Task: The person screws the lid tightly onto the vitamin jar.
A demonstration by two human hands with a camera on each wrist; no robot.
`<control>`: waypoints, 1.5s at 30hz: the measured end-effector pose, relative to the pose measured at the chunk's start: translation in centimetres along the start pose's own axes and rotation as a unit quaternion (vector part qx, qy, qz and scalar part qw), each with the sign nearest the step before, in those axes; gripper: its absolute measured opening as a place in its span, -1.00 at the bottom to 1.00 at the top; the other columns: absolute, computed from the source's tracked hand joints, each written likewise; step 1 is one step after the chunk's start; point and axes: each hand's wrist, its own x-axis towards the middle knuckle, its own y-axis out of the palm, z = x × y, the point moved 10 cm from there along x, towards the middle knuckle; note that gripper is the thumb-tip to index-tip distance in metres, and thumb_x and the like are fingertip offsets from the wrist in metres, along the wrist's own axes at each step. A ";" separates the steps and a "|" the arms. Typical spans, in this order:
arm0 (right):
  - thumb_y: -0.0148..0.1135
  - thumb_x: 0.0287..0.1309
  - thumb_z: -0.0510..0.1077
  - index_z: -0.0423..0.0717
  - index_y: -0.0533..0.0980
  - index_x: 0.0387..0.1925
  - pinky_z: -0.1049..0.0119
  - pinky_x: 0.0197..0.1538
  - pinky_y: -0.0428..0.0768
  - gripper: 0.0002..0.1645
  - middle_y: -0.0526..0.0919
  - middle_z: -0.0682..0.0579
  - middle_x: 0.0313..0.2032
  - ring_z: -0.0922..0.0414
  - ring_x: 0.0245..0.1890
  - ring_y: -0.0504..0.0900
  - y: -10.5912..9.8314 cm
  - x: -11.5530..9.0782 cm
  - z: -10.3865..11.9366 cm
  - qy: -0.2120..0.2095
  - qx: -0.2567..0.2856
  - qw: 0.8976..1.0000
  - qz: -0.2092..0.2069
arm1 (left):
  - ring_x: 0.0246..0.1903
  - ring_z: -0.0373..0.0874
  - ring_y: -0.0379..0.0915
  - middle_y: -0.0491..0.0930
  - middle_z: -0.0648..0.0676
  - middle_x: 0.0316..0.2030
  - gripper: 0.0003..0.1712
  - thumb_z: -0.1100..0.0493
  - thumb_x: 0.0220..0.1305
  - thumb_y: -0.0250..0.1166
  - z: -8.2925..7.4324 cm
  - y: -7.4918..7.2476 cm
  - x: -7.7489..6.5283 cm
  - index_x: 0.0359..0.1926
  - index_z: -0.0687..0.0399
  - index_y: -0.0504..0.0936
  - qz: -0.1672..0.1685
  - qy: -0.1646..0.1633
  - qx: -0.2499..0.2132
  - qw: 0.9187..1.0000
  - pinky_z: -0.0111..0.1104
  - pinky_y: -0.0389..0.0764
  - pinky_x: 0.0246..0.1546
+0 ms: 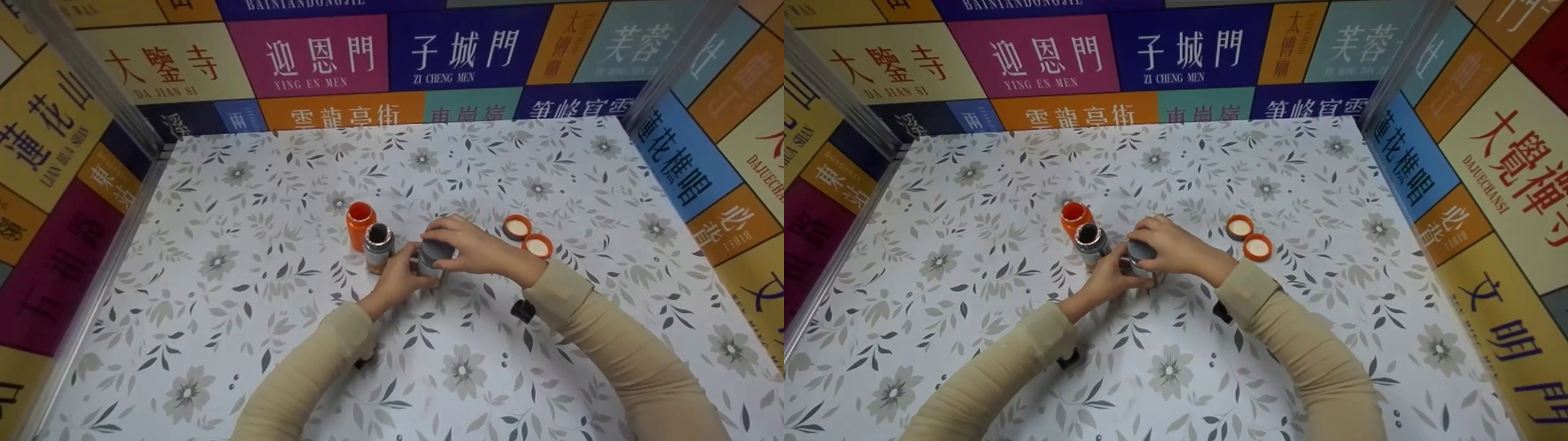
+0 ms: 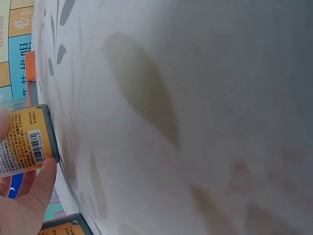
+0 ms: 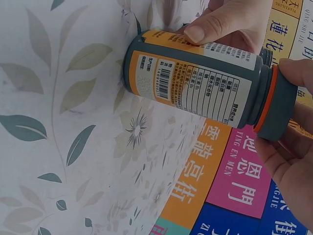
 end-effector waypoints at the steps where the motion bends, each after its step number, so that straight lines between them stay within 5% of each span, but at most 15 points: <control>1: 0.31 -0.04 -0.18 -0.30 0.47 0.00 0.03 0.00 0.42 -0.48 0.45 -0.21 -0.02 -0.12 0.01 0.39 0.0 0.0 0.0 0.001 0.001 1.000 0.002 | -0.09 0.02 0.51 0.49 0.20 -0.02 -0.32 0.29 -0.16 0.45 0.0 0.0 0.0 0.05 0.16 0.37 0.000 0.000 0.002 1.000 -0.31 0.53 -0.06; 30: 0.29 -0.01 -0.17 -0.28 0.46 0.04 0.02 -0.01 0.42 -0.47 0.44 -0.22 0.03 -0.13 0.05 0.37 0.8 0.0 -1.4 0.070 0.062 0.996 0.013 | -0.09 -0.01 0.49 0.49 0.18 -0.02 -0.32 0.27 -0.12 0.44 0.1 0.0 0.0 0.08 0.13 0.38 0.007 -0.004 0.008 1.000 -0.32 0.52 -0.04; 35: 0.33 -0.03 -0.14 -0.31 0.34 0.15 -0.05 0.13 0.32 -0.30 0.36 -0.25 0.14 -0.17 0.16 0.28 1.3 -0.5 -2.3 0.081 0.107 0.991 -0.006 | -0.12 0.01 0.52 0.50 0.21 -0.04 -0.32 0.29 -0.13 0.44 -0.1 0.0 -0.1 0.07 0.17 0.37 0.004 0.005 0.010 1.000 -0.30 0.54 -0.07; 38: 0.36 -0.05 -0.15 -0.30 0.20 0.26 -0.09 0.25 0.18 -0.14 0.25 -0.25 0.24 -0.15 0.27 0.16 2.1 -1.3 -3.7 0.097 0.189 0.977 -0.019 | -0.11 0.01 0.52 0.50 0.21 -0.04 -0.31 0.29 -0.13 0.45 -0.1 0.1 -0.1 0.08 0.18 0.37 0.005 0.006 0.010 1.000 -0.28 0.53 -0.06; 43: 0.28 0.00 -0.31 -0.27 0.10 0.33 -0.07 0.33 0.01 -0.13 0.19 -0.18 0.31 -0.07 0.34 0.08 3.2 -2.5 -5.5 0.112 0.362 0.924 -0.049 | -0.10 0.01 0.51 0.49 0.20 -0.02 -0.30 0.28 -0.14 0.45 0.0 0.1 -0.1 0.08 0.16 0.37 0.006 0.000 0.007 1.000 -0.28 0.52 -0.04; 45: 0.25 0.04 -0.32 -0.25 0.10 0.33 0.00 0.34 0.04 -0.17 0.21 -0.16 0.31 -0.03 0.34 0.10 3.4 -2.6 -5.6 0.111 0.388 0.913 -0.055 | -0.10 0.00 0.50 0.49 0.19 -0.02 -0.31 0.28 -0.14 0.45 0.1 0.1 -0.1 0.08 0.15 0.37 0.006 -0.005 0.005 1.000 -0.30 0.52 -0.04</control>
